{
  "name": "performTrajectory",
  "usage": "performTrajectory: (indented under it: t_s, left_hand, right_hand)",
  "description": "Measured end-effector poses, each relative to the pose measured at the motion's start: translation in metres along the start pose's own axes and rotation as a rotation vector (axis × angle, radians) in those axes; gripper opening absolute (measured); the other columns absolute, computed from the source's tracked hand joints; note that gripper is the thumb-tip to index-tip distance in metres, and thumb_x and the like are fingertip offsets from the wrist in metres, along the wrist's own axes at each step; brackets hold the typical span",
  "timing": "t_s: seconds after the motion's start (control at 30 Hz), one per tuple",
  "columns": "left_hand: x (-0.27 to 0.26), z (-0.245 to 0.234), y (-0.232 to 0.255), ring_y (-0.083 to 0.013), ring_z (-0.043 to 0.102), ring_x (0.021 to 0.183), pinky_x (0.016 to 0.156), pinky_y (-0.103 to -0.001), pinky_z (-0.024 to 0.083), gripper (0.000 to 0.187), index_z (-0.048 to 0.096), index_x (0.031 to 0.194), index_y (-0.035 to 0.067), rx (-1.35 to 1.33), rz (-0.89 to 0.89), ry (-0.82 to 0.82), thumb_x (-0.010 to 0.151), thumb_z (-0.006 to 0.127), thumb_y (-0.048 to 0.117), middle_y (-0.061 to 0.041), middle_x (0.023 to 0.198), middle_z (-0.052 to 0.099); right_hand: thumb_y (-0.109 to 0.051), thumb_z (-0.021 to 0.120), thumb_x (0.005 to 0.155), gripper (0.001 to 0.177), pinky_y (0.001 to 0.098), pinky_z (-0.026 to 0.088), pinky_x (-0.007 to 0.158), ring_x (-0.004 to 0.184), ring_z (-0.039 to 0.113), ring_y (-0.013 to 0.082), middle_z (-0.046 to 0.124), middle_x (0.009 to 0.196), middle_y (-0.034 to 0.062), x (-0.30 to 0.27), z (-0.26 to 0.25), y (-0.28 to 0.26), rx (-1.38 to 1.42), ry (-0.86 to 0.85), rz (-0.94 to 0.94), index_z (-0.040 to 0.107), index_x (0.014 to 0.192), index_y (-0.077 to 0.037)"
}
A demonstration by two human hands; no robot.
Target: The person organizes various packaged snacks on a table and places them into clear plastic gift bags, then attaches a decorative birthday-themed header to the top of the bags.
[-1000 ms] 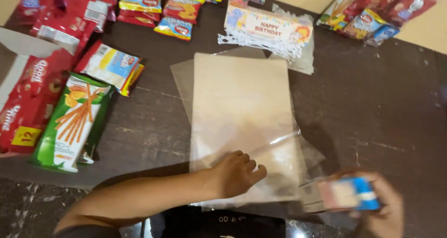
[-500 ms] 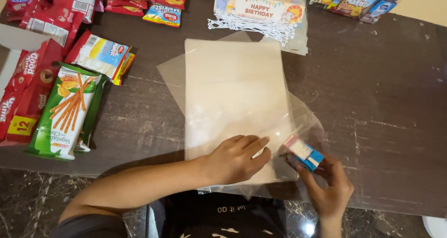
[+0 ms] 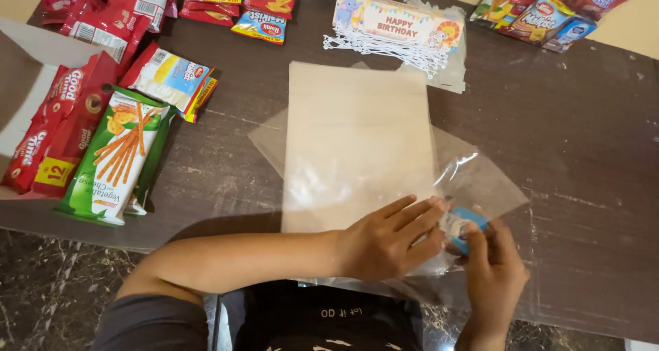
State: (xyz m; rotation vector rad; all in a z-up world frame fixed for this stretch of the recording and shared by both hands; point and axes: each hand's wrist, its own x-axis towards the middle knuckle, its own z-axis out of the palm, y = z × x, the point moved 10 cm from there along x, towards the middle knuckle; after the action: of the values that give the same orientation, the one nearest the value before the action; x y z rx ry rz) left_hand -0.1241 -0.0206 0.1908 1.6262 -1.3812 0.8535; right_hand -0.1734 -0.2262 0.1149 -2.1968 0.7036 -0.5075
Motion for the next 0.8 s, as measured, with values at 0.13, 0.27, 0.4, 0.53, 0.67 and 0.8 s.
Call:
performTrajectory:
  t_s: [0.13, 0.27, 0.4, 0.53, 0.67, 0.8]
  left_hand:
    - [-0.009, 0.015, 0.009, -0.0442, 0.08, 0.122, 0.107, -0.054, 0.07, 0.009, 0.071, 0.11, 0.0, 0.08, 0.122, -0.019, 0.11, 0.075, 0.008, -0.031, 0.13, 0.075]
    - [-0.001, 0.012, 0.024, -0.0407, 0.082, 0.114, 0.101, -0.051, 0.073, 0.01, 0.067, 0.11, -0.001, 0.1, 0.221, 0.03, 0.114, 0.065, 0.007, -0.029, 0.123, 0.078]
    - [0.003, 0.021, 0.03, -0.0408, 0.08, 0.122, 0.11, -0.051, 0.067, 0.017, 0.071, 0.112, 0.0, 0.093, 0.223, -0.02, 0.115, 0.061, 0.013, -0.028, 0.128, 0.078]
    - [0.009, 0.011, 0.038, -0.0403, 0.082, 0.115, 0.106, -0.051, 0.07, 0.017, 0.068, 0.101, 0.0, 0.069, 0.265, 0.058, 0.114, 0.058, 0.006, -0.029, 0.121, 0.079]
    - [0.005, 0.02, 0.038, -0.0452, 0.081, 0.116, 0.107, -0.055, 0.071, 0.014, 0.068, 0.113, -0.008, -0.044, 0.272, 0.047, 0.115, 0.06, 0.004, -0.034, 0.123, 0.078]
    - [0.003, 0.024, 0.035, -0.0493, 0.078, 0.117, 0.109, -0.059, 0.068, 0.018, 0.068, 0.112, -0.008, -0.069, 0.27, 0.031, 0.114, 0.053, 0.0, -0.036, 0.127, 0.073]
  right_hand:
    - [-0.014, 0.067, 0.106, 0.033, 0.0364, 0.064, 0.086, 0.106, 0.072, 0.0198, 0.078, 0.12, 0.0125, 0.003, 0.001, 0.008, 0.254, -0.036, 0.166, 0.073, 0.138, -0.007]
    - [-0.019, 0.068, 0.103, 0.036, 0.0362, 0.062, 0.098, 0.111, 0.075, 0.0223, 0.08, 0.124, 0.0128, 0.004, 0.024, -0.004, 0.234, -0.174, 0.084, 0.07, 0.137, -0.009]
    - [-0.026, 0.066, 0.101, 0.04, 0.0364, 0.062, 0.097, 0.109, 0.077, 0.0221, 0.081, 0.122, 0.0108, 0.064, 0.059, -0.04, 0.141, -0.265, 0.09, 0.069, 0.139, -0.014]
    - [-0.038, 0.063, 0.098, 0.046, 0.0368, 0.062, 0.095, 0.106, 0.078, 0.0218, 0.082, 0.119, 0.0078, 0.076, 0.078, -0.051, -0.004, -0.388, 0.105, 0.067, 0.141, -0.022]
    - [-0.049, 0.061, 0.095, 0.053, 0.0373, 0.062, 0.094, 0.103, 0.08, 0.0215, 0.083, 0.116, 0.0049, 0.061, 0.087, -0.045, -0.158, -0.521, 0.121, 0.066, 0.144, -0.031]
    - [-0.057, 0.059, 0.092, 0.057, 0.0375, 0.062, 0.093, 0.101, 0.081, 0.0214, 0.084, 0.113, 0.0029, 0.05, 0.088, -0.036, -0.261, -0.61, 0.126, 0.065, 0.145, -0.036]
